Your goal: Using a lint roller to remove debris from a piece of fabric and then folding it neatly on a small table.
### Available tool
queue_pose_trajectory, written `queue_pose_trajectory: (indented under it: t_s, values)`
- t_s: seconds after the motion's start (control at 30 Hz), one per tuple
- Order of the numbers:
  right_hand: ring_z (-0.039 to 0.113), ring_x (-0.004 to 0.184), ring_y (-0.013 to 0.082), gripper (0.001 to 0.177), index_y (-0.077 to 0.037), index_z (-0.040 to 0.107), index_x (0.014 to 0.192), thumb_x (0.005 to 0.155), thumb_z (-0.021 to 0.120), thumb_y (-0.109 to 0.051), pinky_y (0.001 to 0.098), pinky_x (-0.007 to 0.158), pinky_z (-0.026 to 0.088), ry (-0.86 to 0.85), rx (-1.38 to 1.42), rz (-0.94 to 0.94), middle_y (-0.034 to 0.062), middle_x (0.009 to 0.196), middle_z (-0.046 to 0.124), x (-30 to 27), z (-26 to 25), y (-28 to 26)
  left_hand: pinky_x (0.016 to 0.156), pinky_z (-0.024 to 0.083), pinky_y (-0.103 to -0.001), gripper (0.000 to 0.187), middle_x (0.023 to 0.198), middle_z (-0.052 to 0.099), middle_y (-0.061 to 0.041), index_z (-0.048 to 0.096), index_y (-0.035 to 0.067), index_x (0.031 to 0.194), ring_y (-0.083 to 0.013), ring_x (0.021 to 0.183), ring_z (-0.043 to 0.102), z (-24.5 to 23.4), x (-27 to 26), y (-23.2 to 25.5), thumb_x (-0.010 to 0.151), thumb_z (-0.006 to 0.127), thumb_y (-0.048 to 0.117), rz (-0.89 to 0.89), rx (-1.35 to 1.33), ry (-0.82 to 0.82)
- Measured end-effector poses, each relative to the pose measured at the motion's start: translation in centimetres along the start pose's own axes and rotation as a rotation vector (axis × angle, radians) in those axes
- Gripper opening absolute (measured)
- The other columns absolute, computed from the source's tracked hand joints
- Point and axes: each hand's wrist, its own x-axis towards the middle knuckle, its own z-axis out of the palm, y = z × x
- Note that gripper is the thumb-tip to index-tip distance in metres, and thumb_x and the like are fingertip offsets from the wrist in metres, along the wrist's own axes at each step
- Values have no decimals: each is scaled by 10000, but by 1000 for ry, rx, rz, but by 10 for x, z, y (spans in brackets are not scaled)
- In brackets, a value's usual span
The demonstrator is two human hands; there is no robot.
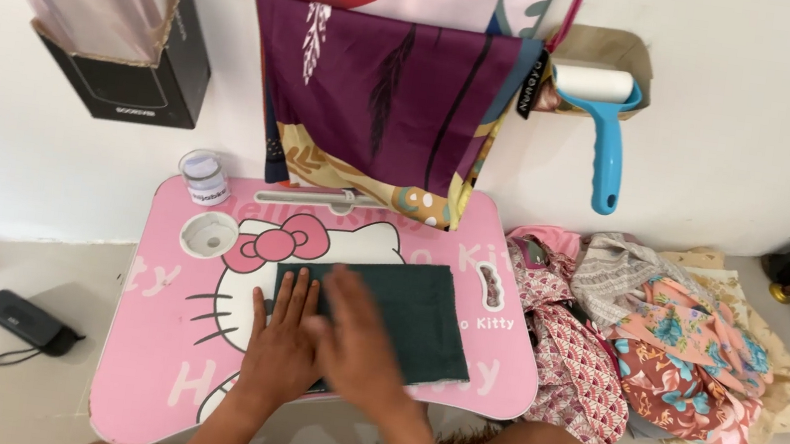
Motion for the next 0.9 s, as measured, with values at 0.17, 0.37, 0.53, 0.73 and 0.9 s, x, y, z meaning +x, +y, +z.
queue_pose_trajectory:
  t_s: [0.17,0.37,0.53,0.73,0.9]
  values:
    - [-111,1606,298,797,-77,-5,1647,1029,151,-556,457,1293,-66,-551,30,273,139,1740,-66,25,43,-16,1283,4,-609,1060,1751,93,-113,90,163,1688,-328,1628,37,7,-2,-6,859,454,716,99,30,99]
    - [35,1595,315,785,-37,153,1636,1056,88,-562,452,1275,-3,-381,-290,252,151,1730,73,9,22,40,1262,108,-634,768,1714,266,-104,313,77,1607,-280,1601,206,8,2,0,1009,332,559,-21,-5,13]
    - [63,1591,319,719,-60,173,1637,1080,185,-514,468,1269,35,-268,-447,316,109,1735,99,-6,-10,88,1245,142,-645,788,1702,295,-115,348,68,1590,-276,1593,231,-6,4,5,1027,331,619,-56,-55,0]
    - [94,1596,258,729,-96,170,1644,1068,248,-537,470,1273,62,-114,-536,403,70,1734,139,-23,-37,130,1227,144,-650,802,1708,276,-99,326,80,1600,-271,1594,213,-4,5,3,1021,349,634,-55,-64,-32]
    - [61,1600,277,772,-49,158,1637,1068,259,-561,473,1280,23,-60,-554,428,116,1730,119,-41,-49,143,1217,123,-657,810,1719,241,-88,301,85,1607,-266,1599,178,3,3,1,1025,330,648,-63,-73,-74]
